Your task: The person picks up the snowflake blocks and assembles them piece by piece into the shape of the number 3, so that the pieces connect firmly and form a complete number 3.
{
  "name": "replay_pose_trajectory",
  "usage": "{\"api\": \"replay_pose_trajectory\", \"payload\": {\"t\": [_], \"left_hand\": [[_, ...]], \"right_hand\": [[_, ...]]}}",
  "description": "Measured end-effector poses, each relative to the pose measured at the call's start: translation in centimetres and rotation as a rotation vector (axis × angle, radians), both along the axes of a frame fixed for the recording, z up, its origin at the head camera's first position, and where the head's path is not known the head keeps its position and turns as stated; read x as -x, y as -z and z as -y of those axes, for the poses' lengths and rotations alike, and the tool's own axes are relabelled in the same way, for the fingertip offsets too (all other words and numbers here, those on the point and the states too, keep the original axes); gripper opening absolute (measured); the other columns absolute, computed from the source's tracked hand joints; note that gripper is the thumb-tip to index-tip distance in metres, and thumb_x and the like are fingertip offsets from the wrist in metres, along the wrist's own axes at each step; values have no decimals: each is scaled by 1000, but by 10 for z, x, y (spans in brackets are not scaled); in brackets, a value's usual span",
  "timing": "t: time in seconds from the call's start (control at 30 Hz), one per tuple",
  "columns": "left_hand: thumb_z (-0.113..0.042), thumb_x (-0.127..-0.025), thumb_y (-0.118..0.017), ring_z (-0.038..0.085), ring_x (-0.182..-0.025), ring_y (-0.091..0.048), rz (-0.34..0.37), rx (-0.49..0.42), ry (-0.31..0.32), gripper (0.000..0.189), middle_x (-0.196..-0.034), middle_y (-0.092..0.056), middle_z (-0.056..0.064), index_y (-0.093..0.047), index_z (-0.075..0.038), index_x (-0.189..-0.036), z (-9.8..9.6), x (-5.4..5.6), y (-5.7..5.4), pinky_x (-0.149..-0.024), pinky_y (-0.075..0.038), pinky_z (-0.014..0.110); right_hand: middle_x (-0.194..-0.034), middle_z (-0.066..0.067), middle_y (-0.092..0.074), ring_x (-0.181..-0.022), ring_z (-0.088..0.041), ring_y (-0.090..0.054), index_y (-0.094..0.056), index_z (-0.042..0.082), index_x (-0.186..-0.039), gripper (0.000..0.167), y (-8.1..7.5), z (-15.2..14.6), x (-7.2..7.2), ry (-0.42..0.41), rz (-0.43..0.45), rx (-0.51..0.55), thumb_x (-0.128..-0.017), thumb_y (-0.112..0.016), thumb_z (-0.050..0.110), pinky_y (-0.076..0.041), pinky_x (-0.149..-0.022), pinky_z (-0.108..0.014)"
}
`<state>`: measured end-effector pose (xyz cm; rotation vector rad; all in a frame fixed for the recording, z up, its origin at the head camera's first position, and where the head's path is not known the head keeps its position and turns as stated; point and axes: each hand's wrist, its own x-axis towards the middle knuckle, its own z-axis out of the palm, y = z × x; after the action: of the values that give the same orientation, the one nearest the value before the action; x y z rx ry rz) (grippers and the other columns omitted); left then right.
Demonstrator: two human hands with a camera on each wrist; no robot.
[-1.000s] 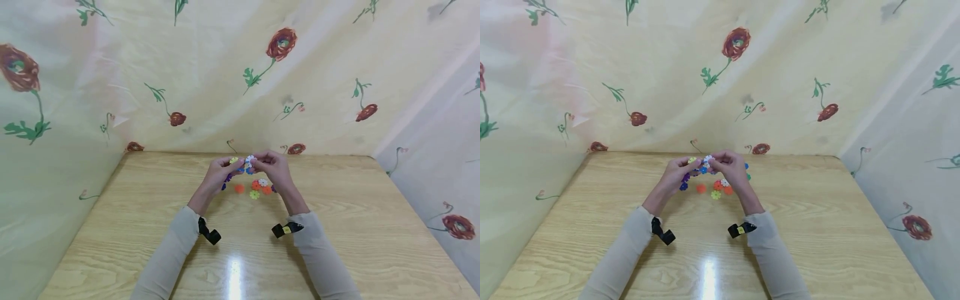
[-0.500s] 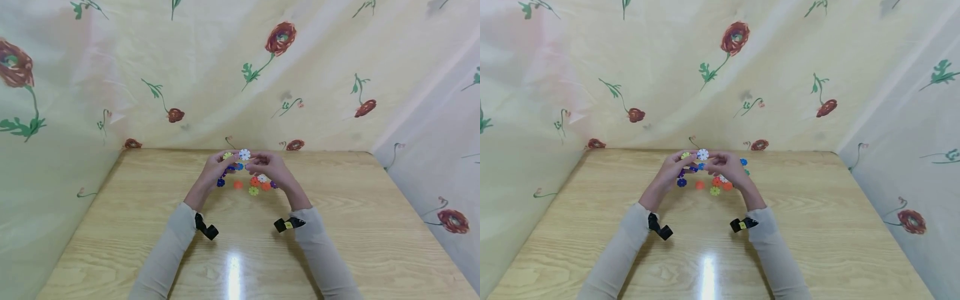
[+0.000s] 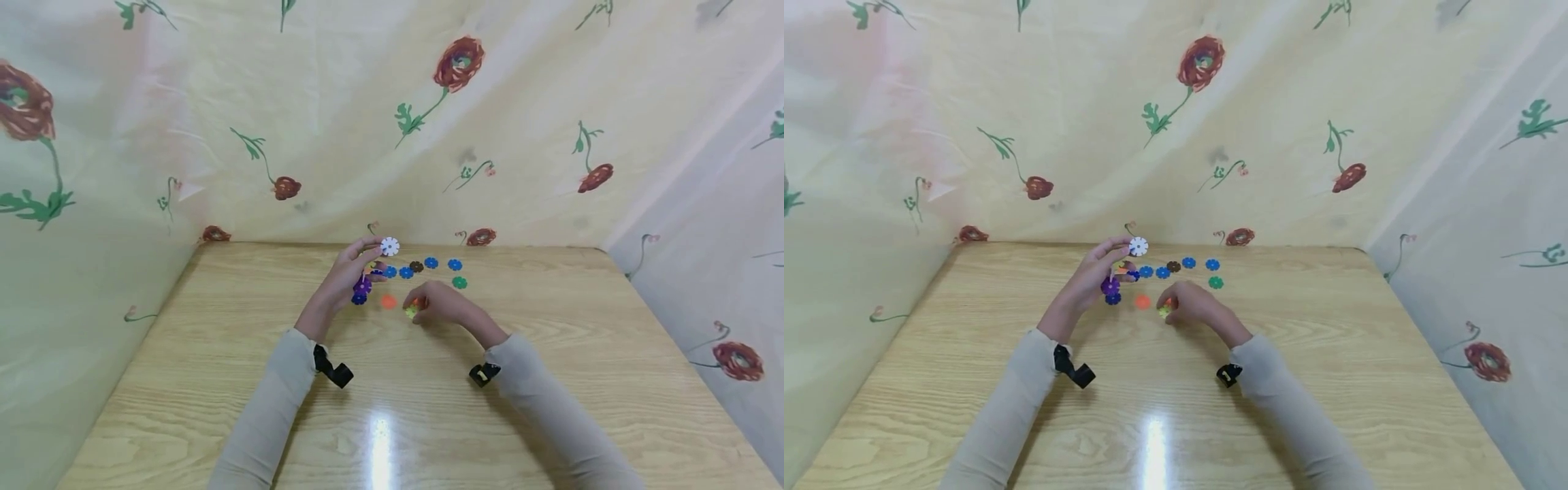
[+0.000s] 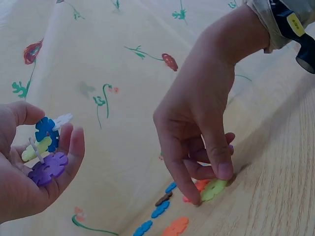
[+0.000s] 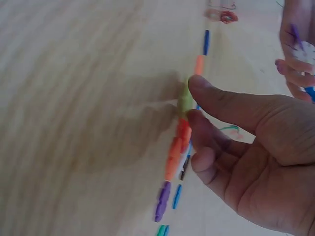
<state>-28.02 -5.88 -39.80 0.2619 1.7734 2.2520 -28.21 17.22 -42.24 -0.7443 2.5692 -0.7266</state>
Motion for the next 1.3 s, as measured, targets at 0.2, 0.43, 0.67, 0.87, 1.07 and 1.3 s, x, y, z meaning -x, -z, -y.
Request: {"api": "replay_pose_trajectory", "payload": {"t": [0.2,0.43,0.67,0.87,1.07,1.3], "left_hand": [[-19,-109,-49,18,-95,-60,6,-39,9,33,-120,-55,4,-52,-7,-139,-1,-2,-3,-91,-61,40],[-14,-108,-47,17,-93,-59,11,-71,13,28,-117,-54,5,-52,-4,-134,-2,-4,-4,-81,-62,28],[-15,-108,-47,15,-91,-60,-17,-61,41,29,-119,-54,5,-51,-5,-135,-1,-4,-1,-89,-61,33],[-15,-108,-47,13,-86,-62,-25,-45,60,32,-113,-55,6,-51,-5,-138,-1,-3,1,-84,-62,31],[-15,-109,-46,11,-81,-62,-42,-10,74,42,-108,-56,4,-43,-2,-149,-2,-3,1,-82,-62,31],[-14,-108,-45,12,-81,-62,-18,18,65,40,-109,-54,5,-45,-5,-147,-5,-4,2,-87,-62,36]], "right_hand": [[-86,-4,-65,-81,-16,-56,-75,9,-91,13,5,4,-1,11,-53,-5,-82,-82,3,-50,-75,-30],[-82,-3,-65,-77,-15,-55,-71,8,-88,12,7,1,-3,21,-11,41,-84,-82,4,-49,-71,-28],[-96,-4,-70,-86,-17,-57,-76,8,-98,21,0,-10,-6,-2,-18,-28,-81,-84,2,-52,-78,-31],[-87,-5,-64,-79,-17,-52,-69,7,-89,19,3,-16,-5,-14,-19,-17,-79,-84,-1,-47,-72,-28],[-82,-5,-63,-74,-16,-53,-68,5,-88,13,-4,-18,-2,51,-79,133,-85,-80,3,-45,-64,-25],[-90,-22,-72,-72,-25,-69,-71,-4,-100,10,-24,-5,-2,284,-224,583,-95,-71,4,-60,-62,-31]]}}
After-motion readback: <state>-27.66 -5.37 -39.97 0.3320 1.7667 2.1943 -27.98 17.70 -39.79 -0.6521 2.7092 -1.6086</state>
